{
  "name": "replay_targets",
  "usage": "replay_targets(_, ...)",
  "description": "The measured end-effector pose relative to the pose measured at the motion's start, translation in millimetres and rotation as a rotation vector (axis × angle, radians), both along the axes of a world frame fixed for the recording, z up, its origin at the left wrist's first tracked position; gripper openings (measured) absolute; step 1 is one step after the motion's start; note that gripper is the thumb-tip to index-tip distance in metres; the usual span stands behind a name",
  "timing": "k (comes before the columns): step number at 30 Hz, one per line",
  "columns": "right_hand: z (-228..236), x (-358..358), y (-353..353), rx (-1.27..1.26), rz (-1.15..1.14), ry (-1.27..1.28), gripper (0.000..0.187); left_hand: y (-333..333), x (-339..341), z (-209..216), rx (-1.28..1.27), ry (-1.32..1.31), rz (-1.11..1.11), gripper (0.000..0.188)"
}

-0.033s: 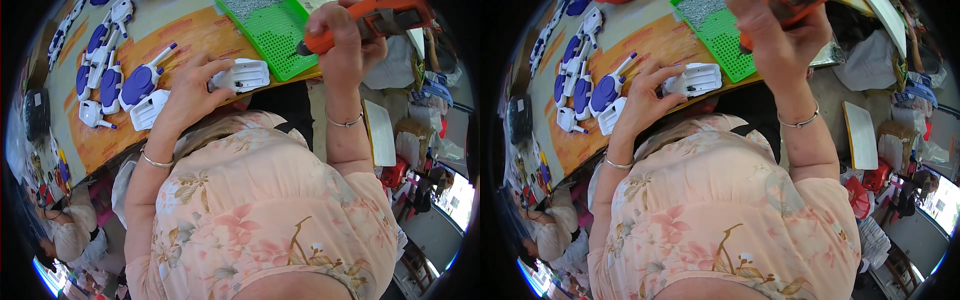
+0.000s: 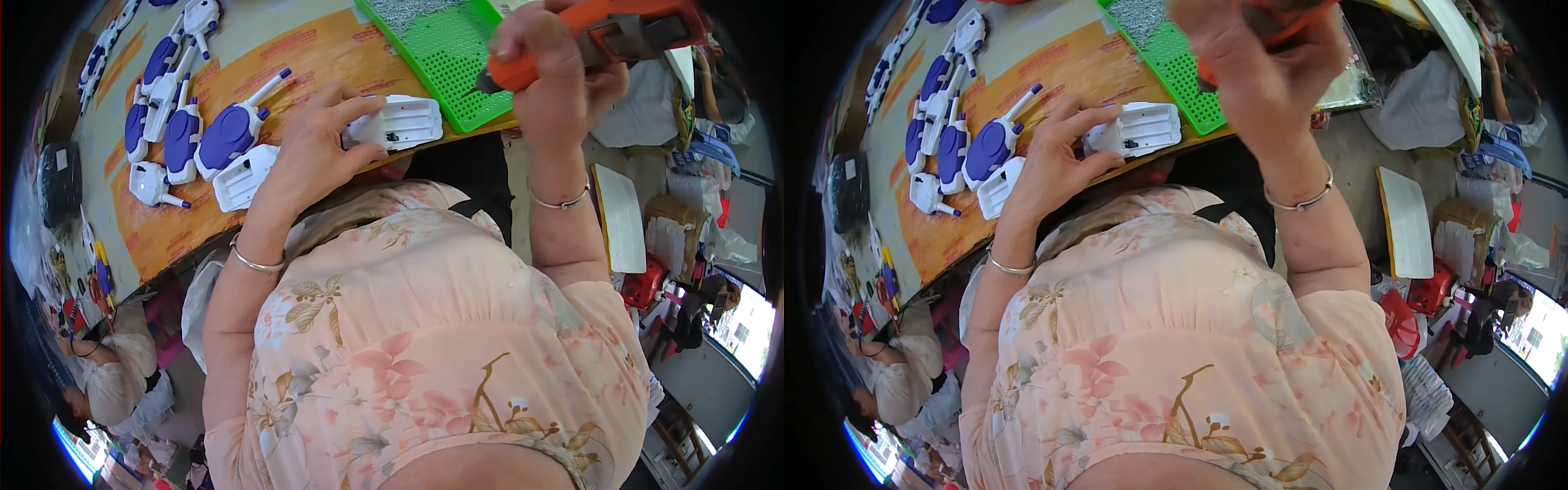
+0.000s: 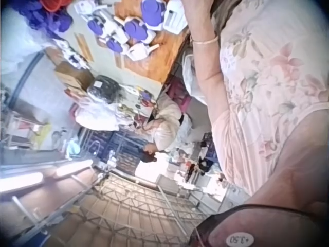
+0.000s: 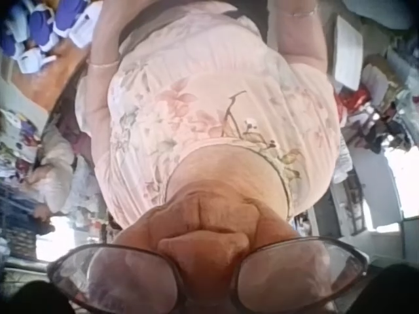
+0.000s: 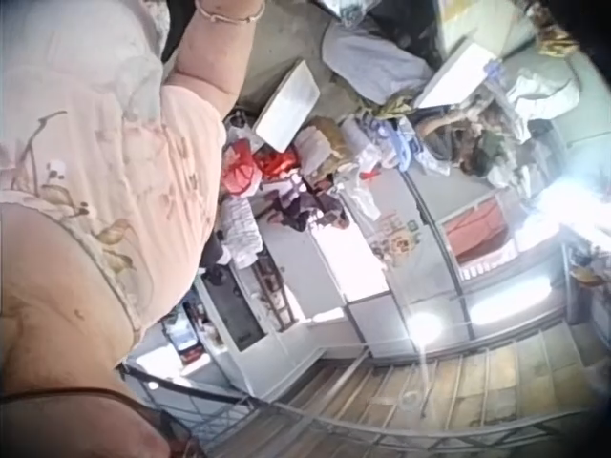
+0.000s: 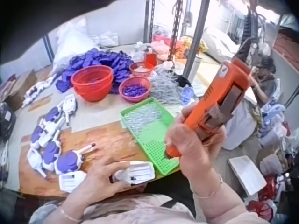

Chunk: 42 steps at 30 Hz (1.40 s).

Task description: Using an electric screwdriver to assemble plastic toy components by securing internal parts and housings with screws.

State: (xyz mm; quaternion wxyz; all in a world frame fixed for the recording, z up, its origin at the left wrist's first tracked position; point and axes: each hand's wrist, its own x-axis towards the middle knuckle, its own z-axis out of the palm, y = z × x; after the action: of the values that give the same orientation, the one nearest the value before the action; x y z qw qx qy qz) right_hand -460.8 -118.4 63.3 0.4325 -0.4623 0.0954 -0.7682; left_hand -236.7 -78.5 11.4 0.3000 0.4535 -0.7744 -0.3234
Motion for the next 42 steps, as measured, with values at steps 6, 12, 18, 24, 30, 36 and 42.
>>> replay_targets(6,-4.2,37.3,7.4,0.257,-0.089,0.255,0.039,-1.3,-0.4,-2.9,-0.053,-0.009,-0.016,0.047)
replay_targets(12,-49.9,38.7,-41.5,-0.476,0.055,0.212,0.032,-1.2,0.4,-4.6,-0.029,-0.028,-0.028,0.048)
replay_targets(18,-16.4,42.9,9.2,0.334,-0.018,0.338,0.028,-0.7,0.9,-4.4,-0.005,-0.026,-0.029,0.048)
replay_targets(24,-60.1,47.2,-46.0,-0.428,-0.084,0.199,0.025,-2.2,-0.5,-3.7,-0.039,-0.045,-0.034,0.048)
replay_targets(30,-68.5,46.7,-46.4,-0.441,-0.084,0.267,0.026,-1.9,-1.3,-3.2,-0.038,-0.033,-0.035,0.048)
replay_targets(36,-9.4,19.4,4.3,0.258,-0.1,0.281,0.032,3.1,-1.1,-0.6,0.0,-0.055,0.0,0.048)
replay_targets(42,-1.7,-36.0,-8.9,0.14,-0.388,0.438,0.024,4.8,-5.4,-3.0,-0.08,-0.071,0.132,0.051)
